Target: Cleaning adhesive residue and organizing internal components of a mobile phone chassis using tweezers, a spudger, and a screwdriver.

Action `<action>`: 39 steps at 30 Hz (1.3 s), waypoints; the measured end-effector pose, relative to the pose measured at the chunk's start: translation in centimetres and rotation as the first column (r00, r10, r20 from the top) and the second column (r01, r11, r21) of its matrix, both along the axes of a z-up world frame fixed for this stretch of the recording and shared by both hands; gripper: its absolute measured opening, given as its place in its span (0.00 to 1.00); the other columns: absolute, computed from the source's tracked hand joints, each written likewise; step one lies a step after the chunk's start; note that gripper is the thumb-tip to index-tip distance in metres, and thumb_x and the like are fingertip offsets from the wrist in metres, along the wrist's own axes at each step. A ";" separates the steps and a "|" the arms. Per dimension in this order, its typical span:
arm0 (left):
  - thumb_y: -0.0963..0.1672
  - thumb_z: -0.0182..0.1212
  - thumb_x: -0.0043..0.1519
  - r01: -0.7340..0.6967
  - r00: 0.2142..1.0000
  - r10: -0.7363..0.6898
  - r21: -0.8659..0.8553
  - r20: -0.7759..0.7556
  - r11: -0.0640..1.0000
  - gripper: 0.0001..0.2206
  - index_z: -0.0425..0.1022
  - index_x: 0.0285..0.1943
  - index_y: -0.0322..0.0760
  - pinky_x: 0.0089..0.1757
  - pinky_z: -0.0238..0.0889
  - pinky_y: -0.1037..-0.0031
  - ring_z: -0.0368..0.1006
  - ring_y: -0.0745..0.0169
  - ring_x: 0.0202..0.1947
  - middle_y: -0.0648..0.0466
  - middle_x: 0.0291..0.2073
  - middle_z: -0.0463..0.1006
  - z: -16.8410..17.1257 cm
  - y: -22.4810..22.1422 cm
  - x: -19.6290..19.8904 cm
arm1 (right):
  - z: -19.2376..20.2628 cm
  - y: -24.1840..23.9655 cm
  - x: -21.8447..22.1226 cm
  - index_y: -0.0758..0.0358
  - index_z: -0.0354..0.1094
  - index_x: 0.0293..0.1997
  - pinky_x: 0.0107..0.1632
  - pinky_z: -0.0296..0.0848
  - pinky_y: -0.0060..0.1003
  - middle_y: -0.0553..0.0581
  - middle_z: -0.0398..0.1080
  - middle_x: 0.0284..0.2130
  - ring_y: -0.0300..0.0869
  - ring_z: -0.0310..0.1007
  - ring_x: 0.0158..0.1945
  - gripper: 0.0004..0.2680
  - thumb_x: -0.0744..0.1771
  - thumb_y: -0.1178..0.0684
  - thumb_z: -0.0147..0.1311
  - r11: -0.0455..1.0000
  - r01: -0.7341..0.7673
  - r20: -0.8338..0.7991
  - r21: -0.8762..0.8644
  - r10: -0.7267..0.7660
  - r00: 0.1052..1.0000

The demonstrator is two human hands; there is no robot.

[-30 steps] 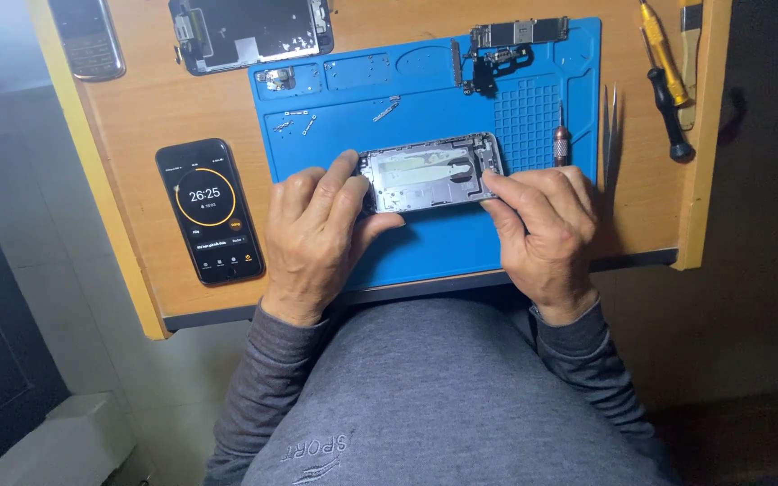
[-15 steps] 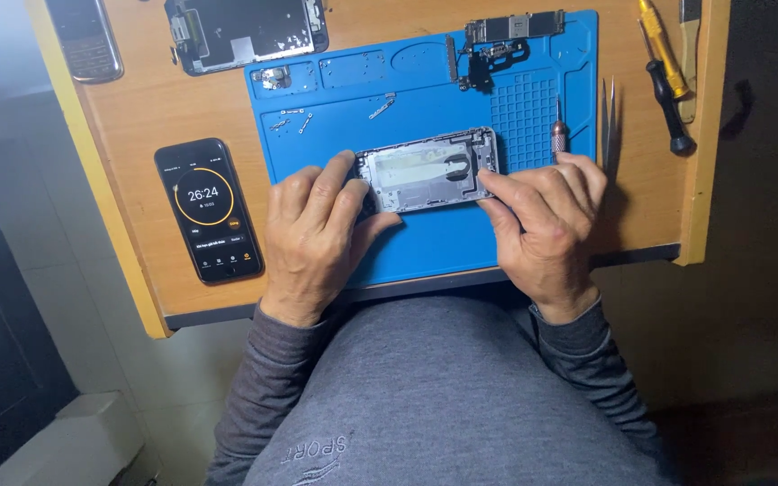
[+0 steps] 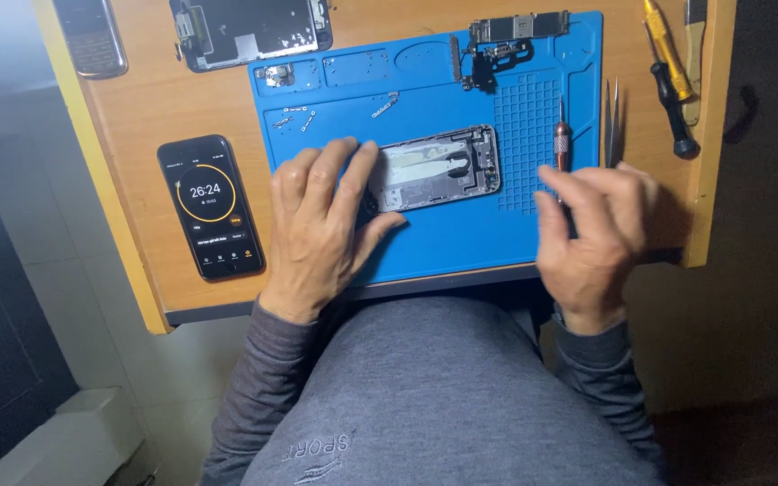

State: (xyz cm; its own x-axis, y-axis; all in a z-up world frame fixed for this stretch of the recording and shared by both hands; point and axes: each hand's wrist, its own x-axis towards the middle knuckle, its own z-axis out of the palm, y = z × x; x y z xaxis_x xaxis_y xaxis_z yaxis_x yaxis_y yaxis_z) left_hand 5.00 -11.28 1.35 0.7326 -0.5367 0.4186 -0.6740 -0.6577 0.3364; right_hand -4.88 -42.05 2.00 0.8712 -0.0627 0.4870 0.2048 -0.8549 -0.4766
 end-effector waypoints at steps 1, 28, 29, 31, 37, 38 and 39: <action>0.57 0.74 0.71 0.001 1.000 -0.001 0.000 -0.001 1.000 0.30 0.78 0.76 0.37 0.61 0.66 0.53 0.72 0.41 0.62 0.43 0.68 0.77 0.3 0.1 0.0 | 0.4 -0.2 -0.5 0.63 0.86 0.60 0.69 0.64 0.59 0.56 0.71 0.47 0.53 0.70 0.52 0.08 0.74 0.65 0.69 1.000 0.001 -0.001 0.000 -0.001 1.000; 0.60 0.51 0.77 -0.103 0.992 0.093 -0.115 -0.087 0.988 0.30 0.79 0.67 0.30 0.53 0.65 0.53 0.76 0.42 0.53 0.46 0.55 0.83 0.0 -0.7 0.6 | 1.9 0.4 -2.2 0.64 0.79 0.72 0.43 0.81 0.45 0.59 0.69 0.48 0.48 0.77 0.48 0.18 0.73 0.57 0.76 0.984 0.093 -0.349 -0.150 -0.141 0.926; 0.60 0.52 0.77 -0.105 0.991 0.093 -0.125 -0.098 0.987 0.31 0.78 0.68 0.30 0.53 0.66 0.53 0.75 0.41 0.53 0.44 0.54 0.82 0.0 -0.7 0.7 | 2.0 0.5 -2.0 0.64 0.79 0.72 0.43 0.80 0.47 0.59 0.69 0.47 0.50 0.77 0.46 0.16 0.73 0.60 0.73 0.983 0.087 -0.357 -0.160 -0.139 0.924; 0.60 0.54 0.76 -0.113 0.989 0.099 -0.132 -0.111 0.985 0.31 0.78 0.68 0.30 0.53 0.66 0.53 0.75 0.41 0.52 0.42 0.52 0.81 0.1 -0.6 0.6 | 2.1 0.7 -1.8 0.65 0.79 0.73 0.42 0.80 0.48 0.59 0.69 0.45 0.51 0.76 0.44 0.15 0.74 0.62 0.69 0.983 0.073 -0.368 -0.166 -0.131 0.921; 0.59 0.57 0.76 -0.109 0.992 0.097 -0.165 -0.078 0.980 0.27 0.77 0.62 0.32 0.50 0.66 0.56 0.76 0.44 0.51 0.46 0.53 0.84 -0.1 -0.5 0.8 | 2.4 0.1 -1.8 0.67 0.82 0.72 0.47 0.78 0.46 0.61 0.65 0.45 0.51 0.71 0.45 0.16 0.73 0.68 0.62 0.990 0.041 -0.380 -0.134 -0.090 0.921; 0.59 0.57 0.76 -0.092 0.994 0.080 -0.168 -0.077 0.981 0.27 0.76 0.60 0.32 0.50 0.66 0.56 0.76 0.44 0.51 0.47 0.55 0.84 -0.1 -0.5 0.9 | 2.7 0.2 -1.7 0.67 0.83 0.69 0.44 0.76 0.46 0.61 0.66 0.44 0.51 0.71 0.43 0.15 0.74 0.70 0.59 0.996 0.048 -0.390 -0.079 -0.075 0.918; 0.60 0.57 0.76 -0.076 0.995 0.063 -0.170 -0.076 0.983 0.27 0.76 0.58 0.32 0.51 0.66 0.55 0.76 0.44 0.51 0.48 0.57 0.85 0.0 -0.4 0.9 | 3.1 0.3 -1.7 0.68 0.84 0.66 0.42 0.74 0.45 0.62 0.67 0.42 0.51 0.71 0.41 0.14 0.74 0.71 0.56 0.998 0.056 -0.399 -0.023 -0.061 0.915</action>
